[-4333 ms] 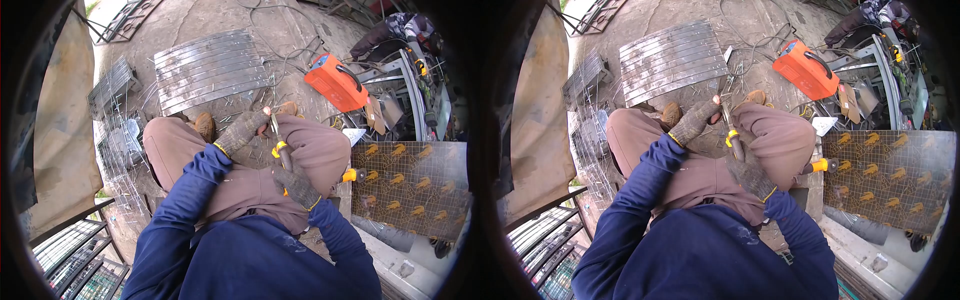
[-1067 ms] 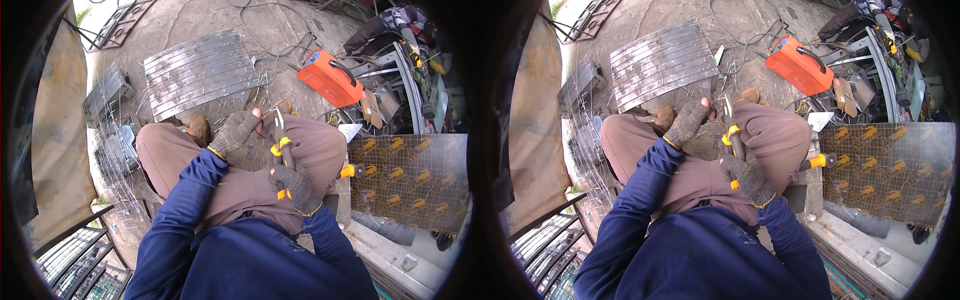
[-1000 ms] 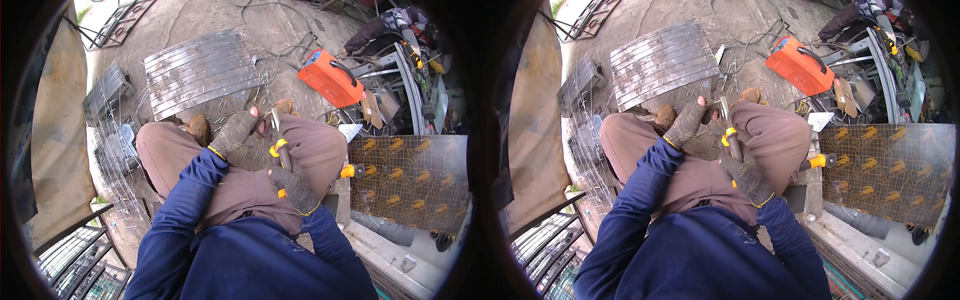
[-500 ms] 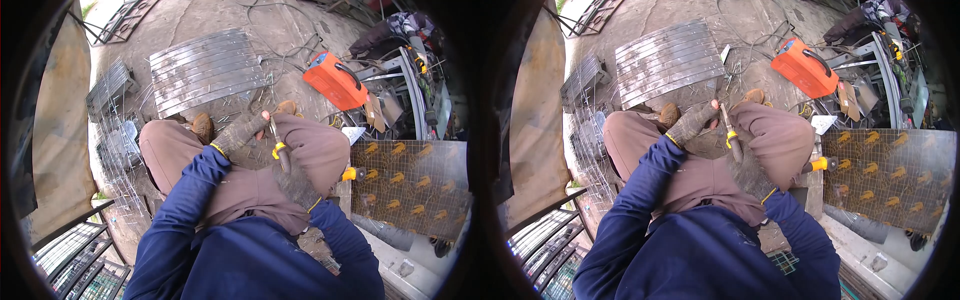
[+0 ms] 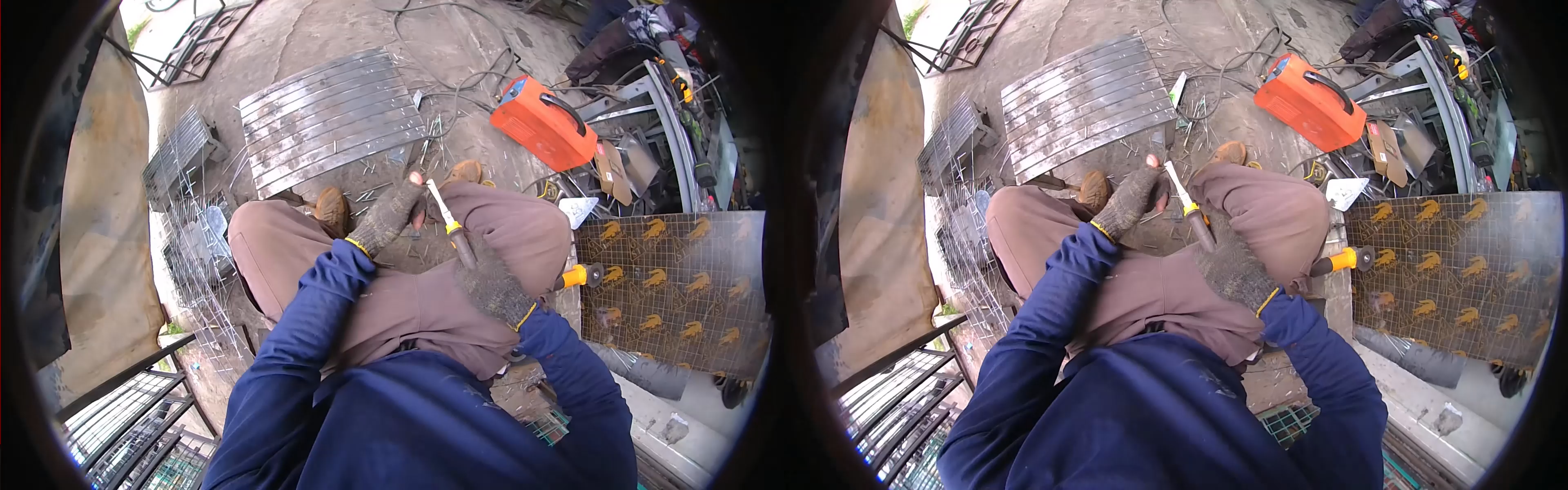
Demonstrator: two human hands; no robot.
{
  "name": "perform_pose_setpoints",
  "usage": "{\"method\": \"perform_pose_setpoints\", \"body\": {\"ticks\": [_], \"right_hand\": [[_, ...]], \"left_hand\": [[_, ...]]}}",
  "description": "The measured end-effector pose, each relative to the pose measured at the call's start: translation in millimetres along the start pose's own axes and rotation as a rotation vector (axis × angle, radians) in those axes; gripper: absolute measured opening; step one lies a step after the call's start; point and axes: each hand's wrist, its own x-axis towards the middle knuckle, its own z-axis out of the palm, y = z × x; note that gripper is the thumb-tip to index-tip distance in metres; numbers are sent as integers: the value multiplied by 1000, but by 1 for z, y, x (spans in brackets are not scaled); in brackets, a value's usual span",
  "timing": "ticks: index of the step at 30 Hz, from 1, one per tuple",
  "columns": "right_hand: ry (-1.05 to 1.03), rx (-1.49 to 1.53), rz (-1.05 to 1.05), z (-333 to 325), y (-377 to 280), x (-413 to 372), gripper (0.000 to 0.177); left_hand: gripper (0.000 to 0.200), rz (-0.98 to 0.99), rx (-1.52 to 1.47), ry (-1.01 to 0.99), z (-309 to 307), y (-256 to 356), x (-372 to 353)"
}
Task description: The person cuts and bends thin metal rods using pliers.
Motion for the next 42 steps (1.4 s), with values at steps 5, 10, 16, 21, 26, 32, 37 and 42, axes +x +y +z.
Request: {"method": "perform_pose_setpoints", "body": {"ticks": [5,10,16,21,26,32,37,42], "right_hand": [[-302,1013,663,-37,-61,9,52],[-281,1172,593,-31,-69,1,44],[-199,1250,365,-18,-65,-5,52],[-283,1584,623,-17,-68,-1,54],[-151,1192,-13,8,-41,-13,30],[-212,1423,209,-7,-65,-9,7],[-273,1755,429,21,-54,-13,16],[-460,2278,576,22,-60,-3,16]], "left_hand": [[83,144,-4,226,1,6,-7],[82,211,62,236,-2,10,-13],[79,213,22,231,-2,2,-7],[79,198,25,238,-1,6,-7],[82,157,-3,206,-6,-6,-1],[82,148,34,233,-2,4,-4],[76,125,6,229,0,-2,0],[76,165,-5,227,2,2,0]]}}
